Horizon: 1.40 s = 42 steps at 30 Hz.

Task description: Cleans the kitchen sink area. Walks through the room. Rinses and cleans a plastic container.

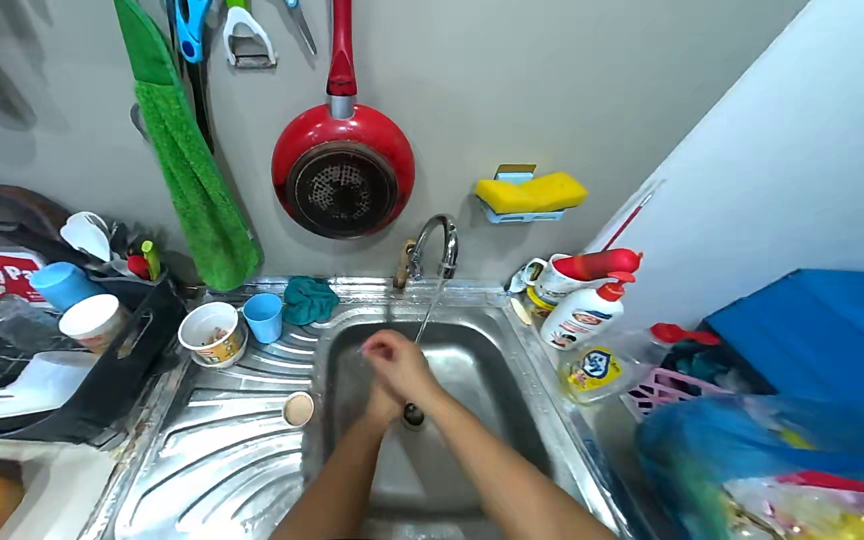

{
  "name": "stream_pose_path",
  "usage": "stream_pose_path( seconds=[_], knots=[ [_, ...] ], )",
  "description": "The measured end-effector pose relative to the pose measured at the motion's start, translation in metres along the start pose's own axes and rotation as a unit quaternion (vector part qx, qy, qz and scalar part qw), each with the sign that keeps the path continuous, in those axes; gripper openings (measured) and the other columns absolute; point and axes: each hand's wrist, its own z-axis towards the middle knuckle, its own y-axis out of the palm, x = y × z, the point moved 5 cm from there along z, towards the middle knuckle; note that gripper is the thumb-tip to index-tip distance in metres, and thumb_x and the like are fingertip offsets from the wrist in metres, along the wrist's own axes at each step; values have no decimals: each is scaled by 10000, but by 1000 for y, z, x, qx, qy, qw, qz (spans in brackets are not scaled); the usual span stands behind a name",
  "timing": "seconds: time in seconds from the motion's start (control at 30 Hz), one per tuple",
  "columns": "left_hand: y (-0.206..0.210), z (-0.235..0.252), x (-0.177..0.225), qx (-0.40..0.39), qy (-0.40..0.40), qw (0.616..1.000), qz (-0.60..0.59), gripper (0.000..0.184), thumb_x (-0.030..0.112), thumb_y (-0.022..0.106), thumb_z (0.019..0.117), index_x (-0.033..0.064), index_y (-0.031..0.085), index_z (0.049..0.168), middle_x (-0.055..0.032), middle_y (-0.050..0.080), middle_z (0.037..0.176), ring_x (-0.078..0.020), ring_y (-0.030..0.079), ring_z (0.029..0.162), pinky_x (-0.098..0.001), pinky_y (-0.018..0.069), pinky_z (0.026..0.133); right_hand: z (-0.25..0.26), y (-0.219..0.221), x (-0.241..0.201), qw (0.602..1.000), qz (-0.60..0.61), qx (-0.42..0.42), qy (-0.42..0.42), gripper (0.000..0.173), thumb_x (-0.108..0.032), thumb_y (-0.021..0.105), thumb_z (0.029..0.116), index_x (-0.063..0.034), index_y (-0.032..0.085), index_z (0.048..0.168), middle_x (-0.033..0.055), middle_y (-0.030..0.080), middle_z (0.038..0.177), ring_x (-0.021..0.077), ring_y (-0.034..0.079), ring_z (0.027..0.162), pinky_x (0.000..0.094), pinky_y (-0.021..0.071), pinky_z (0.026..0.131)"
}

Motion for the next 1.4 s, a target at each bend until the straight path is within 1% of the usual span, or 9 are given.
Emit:
stream_pose_path(
  seconds=[0.07, 0.2, 0.37, 0.63, 0.8, 0.9, 1.07, 1.27, 1.4],
  knots=[
    [8, 17, -6, -21, -48, 993, -102, 607, 104, 700, 947, -20, 402, 1461, -203, 638, 1241, -227, 703, 1031, -386, 612, 886, 2, -46, 19, 996, 38, 66, 53, 211, -237, 676, 997, -78, 713, 1131, 97, 716, 1076, 210, 698, 947, 451, 585, 878],
    [25, 19, -11, -23, -222, 930, -291, 530, 433, 423, 1096, 91, 392, 1501, -209, 628, 1262, -318, 700, 992, -463, 617, 789, 29, -110, 20, 986, -86, 137, 43, 264, -221, 620, 1021, -87, 692, 1236, 122, 677, 1208, 265, 689, 1007, 505, 570, 907],
    [40, 12, -2, -65, -318, 856, -402, 566, 535, 323, 1087, 83, 504, 1376, -176, 690, 1051, -222, 670, 723, -335, 584, 663, 87, -121, -6, 937, -342, 17, -63, 326, -256, 654, 979, -273, 693, 1302, 110, 612, 1362, 306, 659, 1148, 532, 562, 947],
    [-13, -30, -17, -47, -286, 878, -382, 552, 511, 369, 1084, 114, 474, 1453, -164, 658, 1228, -272, 696, 968, -410, 603, 794, 65, -171, -16, 908, -390, 65, -142, 269, -230, 710, 951, -143, 751, 1202, 133, 673, 1230, 319, 688, 1063, 527, 587, 878],
    [-35, -56, -21, -26, -181, 927, -328, 536, 130, 627, 999, 43, 405, 1478, -198, 648, 1264, -307, 683, 1083, -469, 593, 901, 63, -260, -44, 883, -354, 291, -100, 412, -316, 679, 965, -95, 666, 1313, 244, 583, 1359, 482, 531, 1255, 674, 432, 1008],
    [-44, -62, -2, -4, -65, 973, -221, 653, 40, 773, 862, -13, 482, 1444, -182, 643, 1301, -273, 675, 1135, -431, 587, 979, 72, -278, -41, 877, -367, 294, -100, 279, -252, 621, 996, -46, 713, 1161, 223, 618, 1310, 479, 524, 1251, 688, 403, 984],
    [-51, -65, 16, 26, 3, 996, -80, 648, 88, 849, 803, 112, 590, 1397, -70, 621, 1373, -205, 644, 1192, -383, 587, 978, 10, -242, -74, 885, -270, 340, -168, 324, -283, 500, 1054, -25, 679, 1133, 186, 611, 1320, 372, 524, 1290, 564, 421, 1079],
    [-40, -65, 30, 11, 78, 996, 43, 594, 237, 850, 814, 190, 642, 1369, -35, 626, 1253, -146, 618, 1136, -355, 567, 951, -111, -51, 9, 978, -118, 109, -129, 221, -235, 530, 1032, -55, 655, 1058, 113, 668, 1247, 244, 635, 1203, 457, 537, 1012],
    [-20, -70, 34, -34, 151, 975, 159, 599, 214, 837, 835, 185, 631, 1397, -67, 625, 1228, -157, 633, 1078, -370, 578, 913, -133, -44, 48, 997, -34, 44, -55, 510, -408, 731, 938, -58, 576, 1277, 99, 653, 1222, 189, 642, 1147, 389, 554, 992]
  ],
)
